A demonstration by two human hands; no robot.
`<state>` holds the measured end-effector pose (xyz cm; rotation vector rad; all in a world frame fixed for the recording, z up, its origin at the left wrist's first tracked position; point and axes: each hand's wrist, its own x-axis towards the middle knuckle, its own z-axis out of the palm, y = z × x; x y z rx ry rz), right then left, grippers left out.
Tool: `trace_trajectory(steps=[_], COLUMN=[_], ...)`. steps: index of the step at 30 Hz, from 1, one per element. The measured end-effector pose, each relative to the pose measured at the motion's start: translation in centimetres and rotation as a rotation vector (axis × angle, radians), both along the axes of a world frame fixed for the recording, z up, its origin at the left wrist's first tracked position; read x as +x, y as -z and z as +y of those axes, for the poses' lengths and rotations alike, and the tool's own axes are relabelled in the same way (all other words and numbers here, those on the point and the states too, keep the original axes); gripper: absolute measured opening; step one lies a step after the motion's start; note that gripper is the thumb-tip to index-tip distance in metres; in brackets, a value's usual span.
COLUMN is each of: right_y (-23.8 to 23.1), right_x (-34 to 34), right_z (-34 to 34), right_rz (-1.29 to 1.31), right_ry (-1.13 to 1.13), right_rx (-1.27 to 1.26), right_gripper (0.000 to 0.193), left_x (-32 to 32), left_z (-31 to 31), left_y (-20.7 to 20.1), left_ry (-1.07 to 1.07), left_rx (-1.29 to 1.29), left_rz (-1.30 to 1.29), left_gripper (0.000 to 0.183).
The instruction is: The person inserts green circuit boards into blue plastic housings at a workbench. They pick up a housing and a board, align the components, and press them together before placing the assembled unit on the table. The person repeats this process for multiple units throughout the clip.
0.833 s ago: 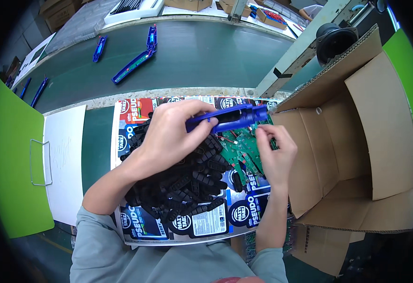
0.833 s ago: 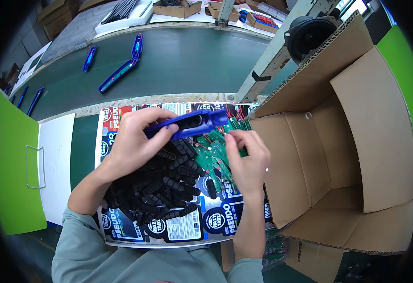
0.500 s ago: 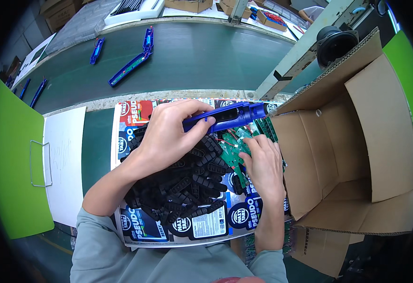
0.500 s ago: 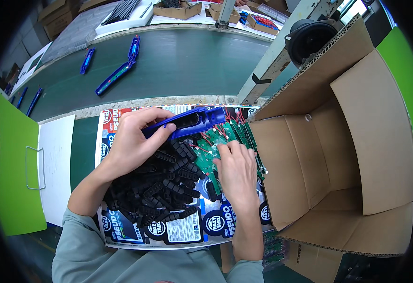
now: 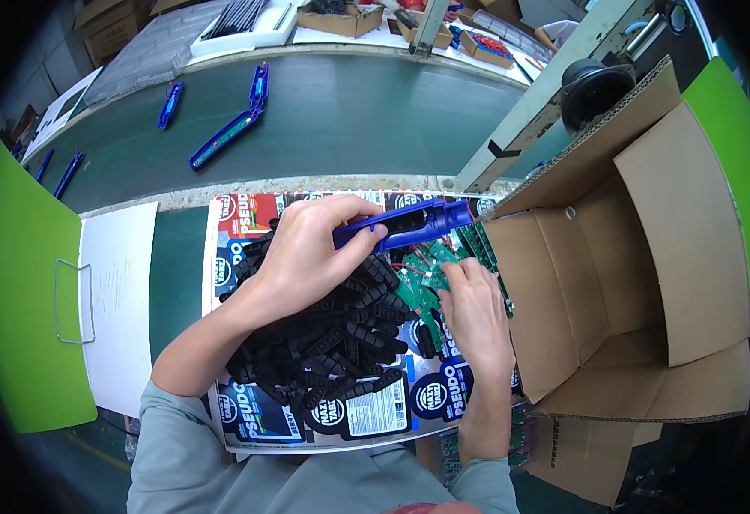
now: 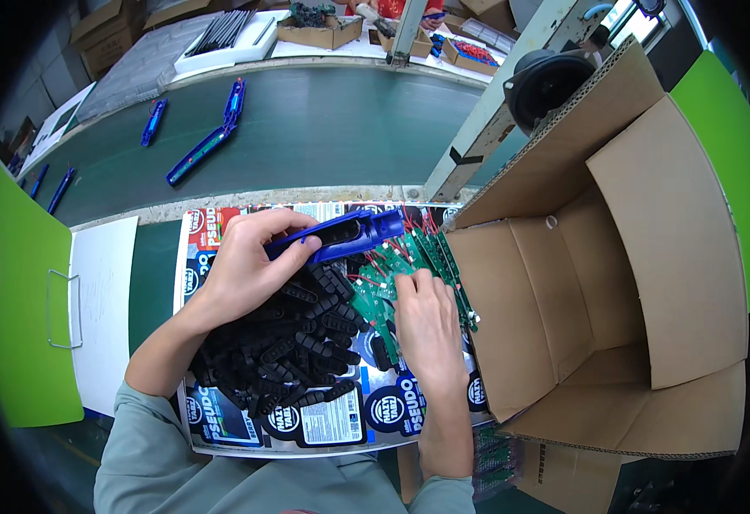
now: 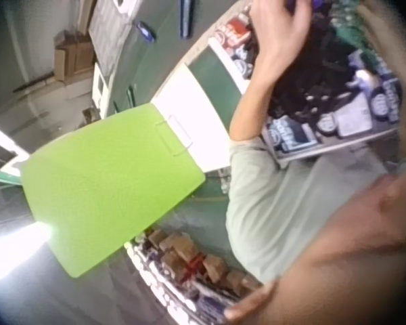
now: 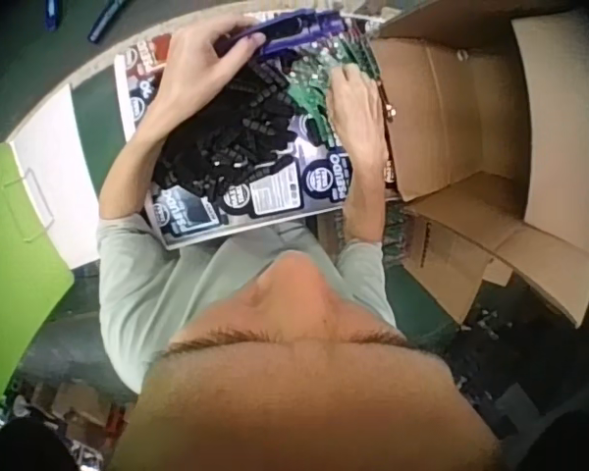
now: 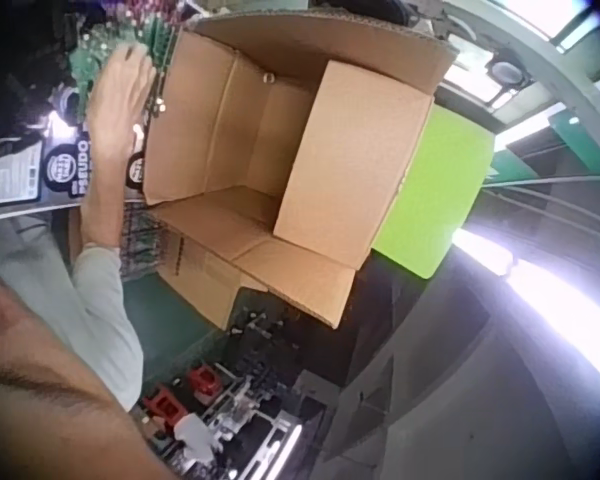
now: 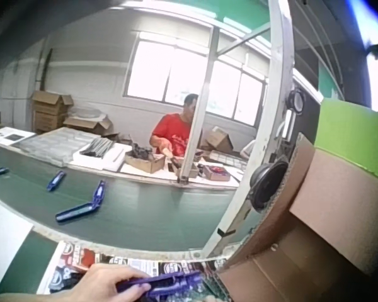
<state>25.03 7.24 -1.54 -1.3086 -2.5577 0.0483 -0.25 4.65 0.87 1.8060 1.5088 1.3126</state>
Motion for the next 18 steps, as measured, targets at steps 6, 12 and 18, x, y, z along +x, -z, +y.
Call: trace_trajectory(steps=[6, 12, 18], right_y=[-0.1, 0.3, 0.0], right_x=[0.2, -0.3, -0.8], right_z=[0.0, 0.1, -0.7], right_rz=[0.122, 0.101, 0.024], right_ry=[-0.025, -0.012, 0.032], right_rx=[-0.071, -0.016, 0.028], right_gripper=[0.029, 0.032, 0.032], left_x=[-0.1, -0.4, -0.3], left_z=[0.2, 0.1, 0.2], left_y=[0.8, 0.6, 1.0], left_ry=[0.025, 0.042, 0.049], left_rx=[0.019, 0.037, 0.054], left_rz=[-0.015, -0.007, 0.029], left_gripper=[0.021, 0.021, 0.023])
